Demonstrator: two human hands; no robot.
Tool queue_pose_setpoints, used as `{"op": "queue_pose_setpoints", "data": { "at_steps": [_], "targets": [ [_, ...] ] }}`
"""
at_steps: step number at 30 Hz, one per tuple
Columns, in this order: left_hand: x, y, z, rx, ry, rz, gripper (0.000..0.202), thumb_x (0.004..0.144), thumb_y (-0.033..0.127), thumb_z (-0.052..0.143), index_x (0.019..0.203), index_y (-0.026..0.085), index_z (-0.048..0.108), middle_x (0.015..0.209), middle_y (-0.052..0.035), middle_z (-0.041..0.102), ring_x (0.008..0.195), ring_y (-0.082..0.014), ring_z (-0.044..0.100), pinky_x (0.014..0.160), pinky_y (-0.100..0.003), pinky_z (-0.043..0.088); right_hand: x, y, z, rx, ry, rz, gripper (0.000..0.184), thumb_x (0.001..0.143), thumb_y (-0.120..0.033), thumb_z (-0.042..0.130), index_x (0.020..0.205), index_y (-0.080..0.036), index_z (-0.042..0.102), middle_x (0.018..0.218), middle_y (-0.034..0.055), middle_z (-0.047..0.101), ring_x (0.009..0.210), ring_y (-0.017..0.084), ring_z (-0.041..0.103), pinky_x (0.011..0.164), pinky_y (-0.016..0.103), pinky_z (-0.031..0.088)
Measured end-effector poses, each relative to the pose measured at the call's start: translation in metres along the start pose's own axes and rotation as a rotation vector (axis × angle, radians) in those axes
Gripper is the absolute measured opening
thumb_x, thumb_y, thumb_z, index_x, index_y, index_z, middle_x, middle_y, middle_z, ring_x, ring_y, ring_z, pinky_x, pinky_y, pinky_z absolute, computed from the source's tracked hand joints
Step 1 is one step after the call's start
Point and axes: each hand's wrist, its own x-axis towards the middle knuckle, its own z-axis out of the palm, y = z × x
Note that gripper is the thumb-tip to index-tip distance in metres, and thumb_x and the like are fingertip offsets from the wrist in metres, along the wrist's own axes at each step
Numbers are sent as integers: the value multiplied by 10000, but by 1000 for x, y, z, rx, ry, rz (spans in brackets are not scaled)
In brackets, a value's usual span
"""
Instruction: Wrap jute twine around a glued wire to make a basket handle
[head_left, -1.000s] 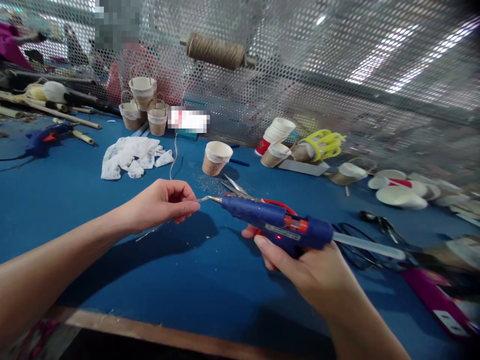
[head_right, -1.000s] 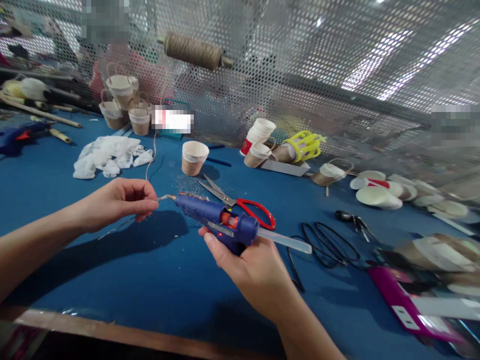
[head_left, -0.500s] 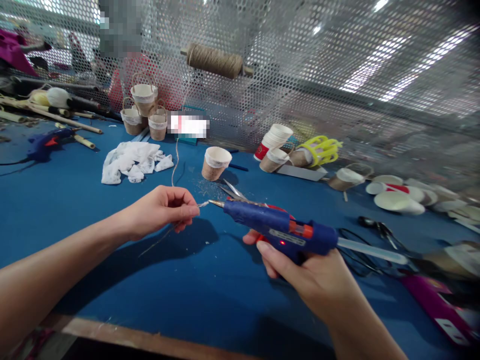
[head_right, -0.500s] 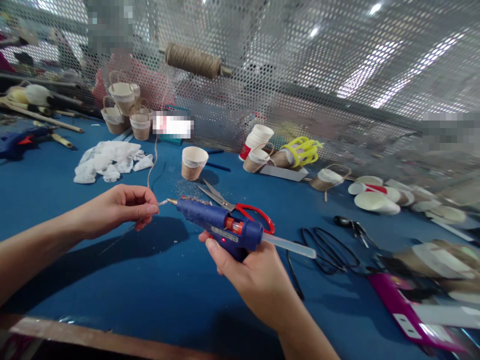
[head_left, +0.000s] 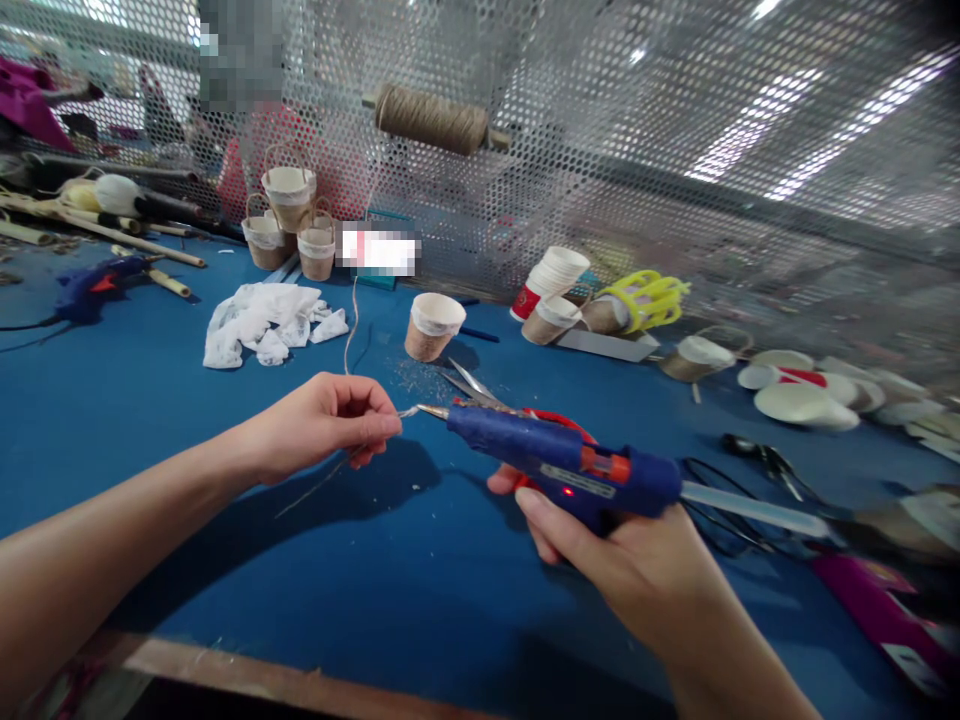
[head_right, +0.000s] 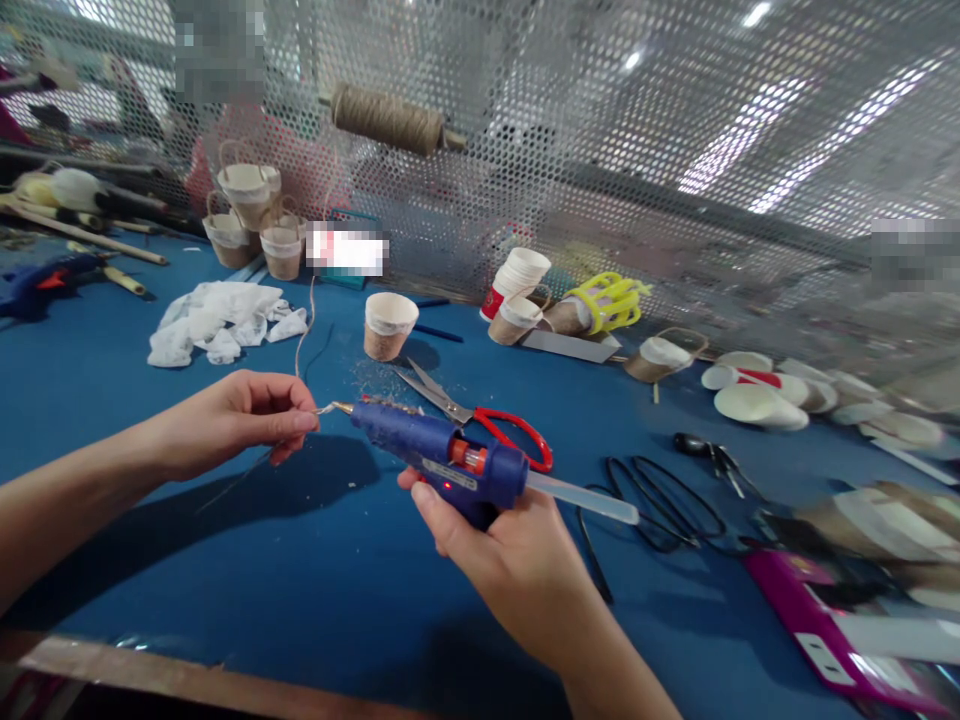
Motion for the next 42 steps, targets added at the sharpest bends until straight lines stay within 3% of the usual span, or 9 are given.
{"op": "queue_pose_setpoints", "data": {
  "at_steps": [9, 16, 23, 42],
  "targets": [
    [1, 1, 0, 62, 36, 31, 154, 714, 267, 589, 667, 139, 519, 514, 55, 507, 458, -49, 433, 468, -192, 327, 1, 2, 1, 25, -26, 17, 151, 770, -254, 530, 842, -165, 629, 689, 36, 648, 407, 61, 487, 406, 182, 483],
    [1, 0, -1, 92, 39, 30, 179, 715, 297, 587, 672, 138, 516, 526, 51, 505, 467, -52, 426, 465, -192, 315, 0, -1, 0, 5, 5, 13, 154, 752, -268, 544, 802, -154, 636, 618, 31, 631, 391, 71, 482, 380, 186, 455],
    [0, 2, 0, 104, 40, 16, 176, 715, 302, 581, 674, 143, 518, 521, 51, 502, 465, -60, 424, 464, -201, 310, -2, -13, 3, 13, 51, 106, 131, 740, -261, 562, 771, -163, 642, 579, 15, 601, 427, 86, 494, 423, 205, 463],
    [0, 1, -2, -58, -20, 11, 167, 733, 290, 584, 697, 131, 547, 561, 39, 527, 485, -54, 439, 503, -209, 333, -1, -13, 1, 166, -6, 75, 120, 775, -248, 528, 817, -159, 596, 724, 36, 622, 419, 53, 445, 414, 200, 423]
  ]
}}
